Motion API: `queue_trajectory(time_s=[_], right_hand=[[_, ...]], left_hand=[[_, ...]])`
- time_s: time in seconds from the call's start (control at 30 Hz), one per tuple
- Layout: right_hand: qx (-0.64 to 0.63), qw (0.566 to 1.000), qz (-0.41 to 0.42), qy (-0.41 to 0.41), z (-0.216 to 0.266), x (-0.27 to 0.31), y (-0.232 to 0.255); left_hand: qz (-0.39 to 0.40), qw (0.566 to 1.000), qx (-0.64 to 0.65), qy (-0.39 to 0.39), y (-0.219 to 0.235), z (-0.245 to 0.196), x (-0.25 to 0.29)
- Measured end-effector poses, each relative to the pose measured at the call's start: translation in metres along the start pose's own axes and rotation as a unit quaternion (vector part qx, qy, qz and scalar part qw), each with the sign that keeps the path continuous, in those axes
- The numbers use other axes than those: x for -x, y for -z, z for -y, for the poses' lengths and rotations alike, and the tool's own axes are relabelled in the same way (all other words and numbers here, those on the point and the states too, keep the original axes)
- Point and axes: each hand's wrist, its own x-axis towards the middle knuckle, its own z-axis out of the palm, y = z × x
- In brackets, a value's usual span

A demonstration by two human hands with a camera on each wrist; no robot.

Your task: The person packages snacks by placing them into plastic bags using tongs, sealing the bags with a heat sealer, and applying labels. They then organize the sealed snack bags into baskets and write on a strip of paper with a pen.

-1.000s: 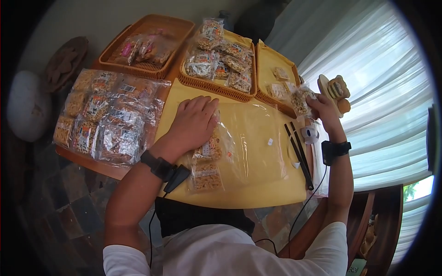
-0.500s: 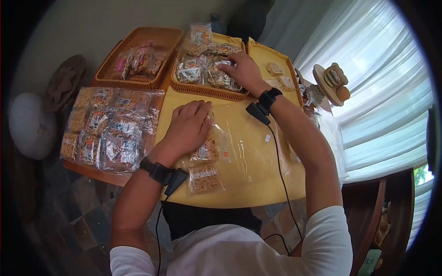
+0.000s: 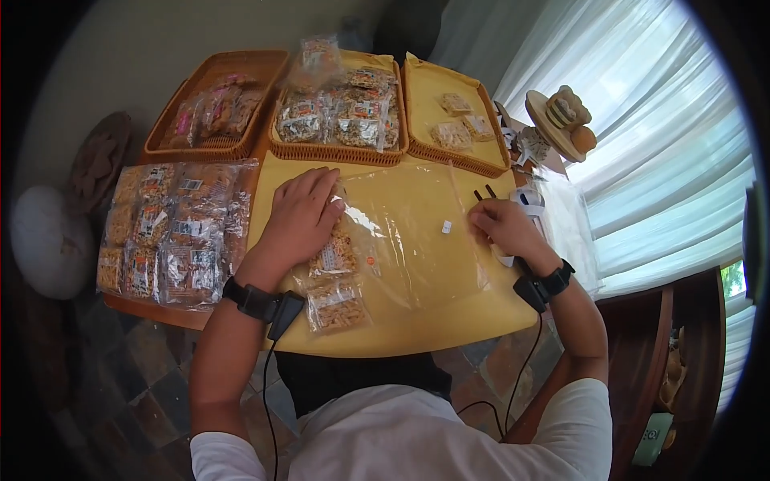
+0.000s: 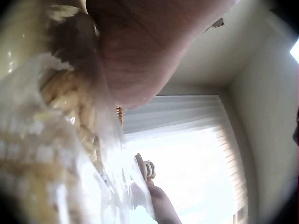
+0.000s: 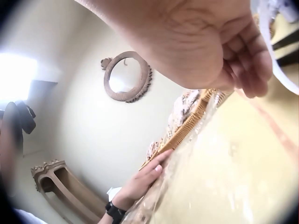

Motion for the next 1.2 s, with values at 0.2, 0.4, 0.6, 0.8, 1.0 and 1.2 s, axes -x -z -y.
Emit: queue_trajectory(time_s=[0.2, 0.4, 0.6, 0.8, 1.0, 1.2], right_hand=[[-0.332, 0.929, 0.11, -0.123, 0.021, 0.015, -0.029], [-0.257, 0.965, 0.058, 0.011, 0.03, 0.002, -0.076], [-0.304, 0.941, -0.026, 0.146, 0.059, 0.012, -0.07], [-0.346, 0.921, -0.044, 0.172, 0.071, 0.028, -0.043], [-0.32, 0.905, -0.15, 0.239, 0.086, 0.017, 0.014], [-0.291, 0.907, -0.207, 0.222, 0.066, -0.062, 0.084]], left_hand=[[-0.069, 0.984, -0.151, 0.067, 0.032, -0.024, 0.0], [0.067, 0.949, -0.187, 0.246, 0.047, -0.046, 0.013], [0.052, 0.966, -0.062, 0.244, 0.032, -0.027, 0.023], [-0.002, 0.951, 0.149, 0.269, 0.03, -0.014, 0.032], [-0.094, 0.9, 0.331, 0.269, 0.056, -0.073, -0.003], [-0.088, 0.949, 0.261, 0.156, 0.102, -0.095, -0.132]])
